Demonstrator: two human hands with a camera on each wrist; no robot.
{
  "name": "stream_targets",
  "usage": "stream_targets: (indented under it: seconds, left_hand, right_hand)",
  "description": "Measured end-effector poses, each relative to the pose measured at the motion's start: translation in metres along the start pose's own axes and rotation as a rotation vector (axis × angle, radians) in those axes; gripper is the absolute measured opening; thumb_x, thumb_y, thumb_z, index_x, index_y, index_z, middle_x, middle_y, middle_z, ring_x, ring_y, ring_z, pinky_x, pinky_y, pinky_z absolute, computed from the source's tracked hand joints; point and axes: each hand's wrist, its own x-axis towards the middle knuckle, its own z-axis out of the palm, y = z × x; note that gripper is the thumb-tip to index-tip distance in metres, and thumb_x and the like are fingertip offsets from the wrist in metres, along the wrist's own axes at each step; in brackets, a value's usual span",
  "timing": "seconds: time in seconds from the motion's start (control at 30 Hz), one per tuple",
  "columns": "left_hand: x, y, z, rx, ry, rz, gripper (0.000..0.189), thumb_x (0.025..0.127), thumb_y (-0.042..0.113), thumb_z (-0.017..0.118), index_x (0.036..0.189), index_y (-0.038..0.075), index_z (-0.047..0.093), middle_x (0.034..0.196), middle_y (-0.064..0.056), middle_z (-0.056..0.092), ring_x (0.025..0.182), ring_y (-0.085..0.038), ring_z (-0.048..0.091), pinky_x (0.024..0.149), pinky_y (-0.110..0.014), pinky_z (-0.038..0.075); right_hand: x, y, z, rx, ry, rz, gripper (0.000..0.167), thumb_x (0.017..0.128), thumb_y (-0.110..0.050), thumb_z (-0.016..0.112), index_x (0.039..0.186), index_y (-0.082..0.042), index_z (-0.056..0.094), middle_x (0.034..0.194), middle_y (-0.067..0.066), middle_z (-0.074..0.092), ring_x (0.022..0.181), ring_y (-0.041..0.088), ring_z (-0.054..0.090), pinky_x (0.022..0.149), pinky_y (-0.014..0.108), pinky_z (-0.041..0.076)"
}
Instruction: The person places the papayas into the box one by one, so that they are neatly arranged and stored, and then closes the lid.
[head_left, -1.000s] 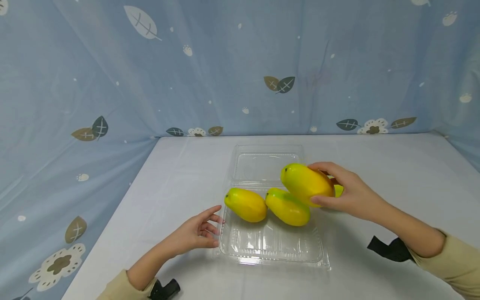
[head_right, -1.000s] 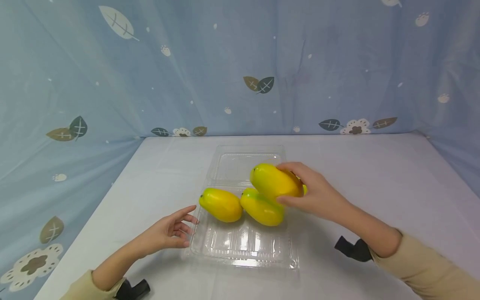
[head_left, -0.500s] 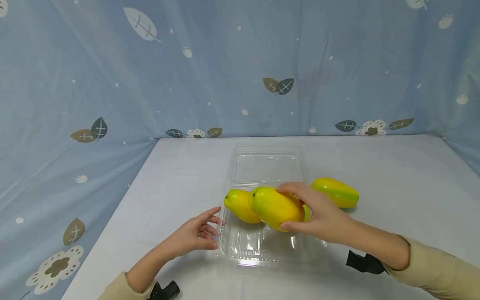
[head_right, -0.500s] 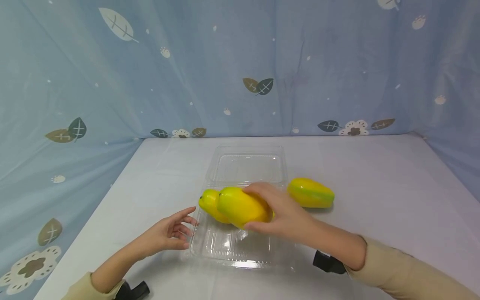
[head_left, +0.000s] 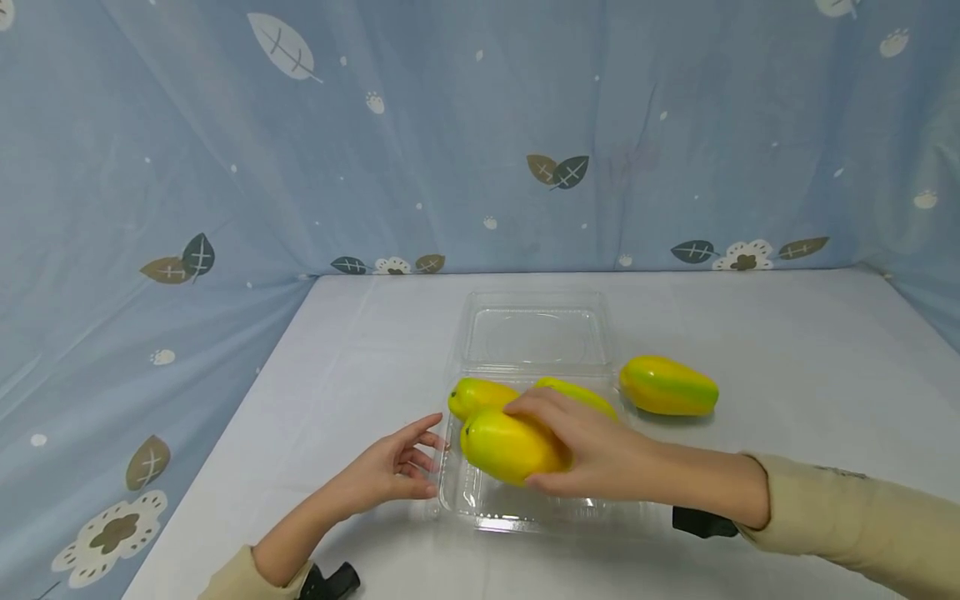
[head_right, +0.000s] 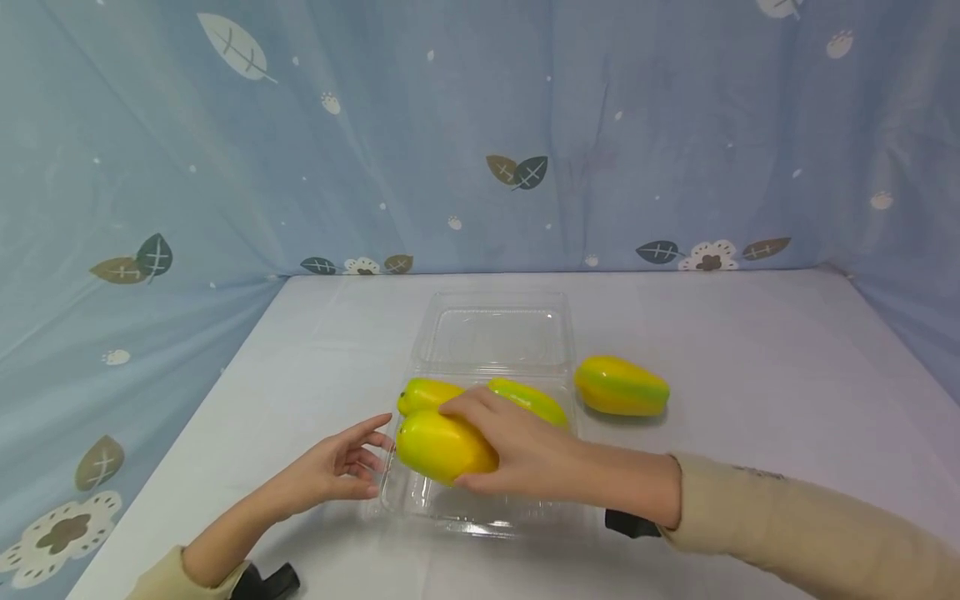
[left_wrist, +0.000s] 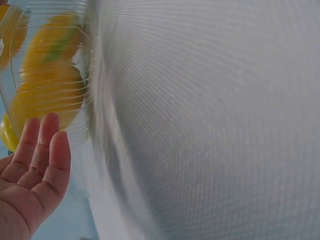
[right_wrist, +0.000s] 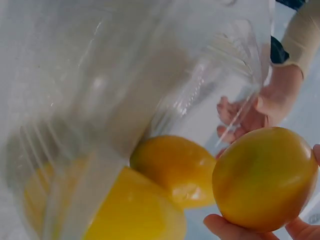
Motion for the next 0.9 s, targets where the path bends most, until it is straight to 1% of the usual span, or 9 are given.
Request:
stream_targets:
  seconds: [0.1, 0.23, 0.33, 0.47, 0.67, 0.9]
  left_hand:
    - [0.001, 0.001, -0.001, 0.008, -0.003, 0.005, 0.083, 0.079, 0.014, 0.072, 0.142, -0.004, 0.022, 0.122, -0.021, 0.049, 0.097, -0.028, 0.055, 0.08, -0.02, 0.048]
    - [0.001, 0.001, -0.001, 0.0, -0.009, 0.003, 0.083, 0.079, 0.014, 0.072, 0.142, -0.004, 0.021, 0.122, -0.021, 0.049, 0.097, -0.027, 0.055, 0.079, -0.02, 0.049]
    - [0.001, 0.001, -0.001, -0.015, -0.014, -0.002, 0.083, 0.079, 0.015, 0.072, 0.142, -0.004, 0.021, 0.121, -0.02, 0.048, 0.097, -0.028, 0.055, 0.078, -0.02, 0.049]
    - [0.0, 0.0, -0.001, -0.021, -0.016, -0.004, 0.083, 0.079, 0.015, 0.072, 0.142, -0.004, 0.021, 0.121, -0.02, 0.048, 0.098, -0.03, 0.055, 0.078, -0.02, 0.049]
    - [0.0, 0.0, -0.002, -0.02, -0.013, -0.007, 0.084, 0.079, 0.017, 0.072, 0.142, -0.004, 0.022, 0.122, -0.02, 0.047, 0.098, -0.031, 0.054, 0.079, -0.02, 0.049]
    - [0.001, 0.002, -0.002, -0.004, -0.016, -0.01, 0.083, 0.079, 0.016, 0.072, 0.142, -0.003, 0.022, 0.122, -0.019, 0.048, 0.096, -0.029, 0.054, 0.079, -0.02, 0.048]
  right_hand:
    - [0.004, -0.002, 0.004, -0.007, -0.035, 0.009, 0.058, 0.078, -0.026, 0.069, 0.128, -0.015, 0.043, 0.124, -0.005, 0.046, 0.105, 0.012, 0.046, 0.089, 0.031, 0.045]
    - [0.011, -0.002, 0.011, -0.051, -0.058, -0.001, 0.059, 0.078, -0.026, 0.069, 0.129, -0.015, 0.042, 0.126, -0.004, 0.046, 0.11, 0.013, 0.046, 0.094, 0.033, 0.043]
    - [0.014, -0.002, 0.015, -0.084, -0.072, -0.001, 0.059, 0.079, -0.029, 0.07, 0.129, -0.016, 0.043, 0.127, -0.004, 0.047, 0.116, 0.016, 0.044, 0.102, 0.04, 0.035]
    - [0.019, -0.001, 0.019, -0.083, -0.093, 0.008, 0.059, 0.079, -0.032, 0.071, 0.129, -0.017, 0.044, 0.128, -0.007, 0.049, 0.115, 0.016, 0.042, 0.106, 0.044, 0.028]
    - [0.021, 0.004, 0.026, -0.106, -0.116, 0.001, 0.06, 0.078, -0.036, 0.071, 0.128, -0.015, 0.046, 0.128, -0.006, 0.051, 0.111, 0.017, 0.044, 0.104, 0.044, 0.03]
    - [0.017, 0.008, 0.036, -0.114, -0.2, 0.052, 0.06, 0.08, -0.044, 0.066, 0.131, -0.02, 0.044, 0.13, -0.011, 0.048, 0.113, 0.012, 0.043, 0.098, 0.032, 0.038]
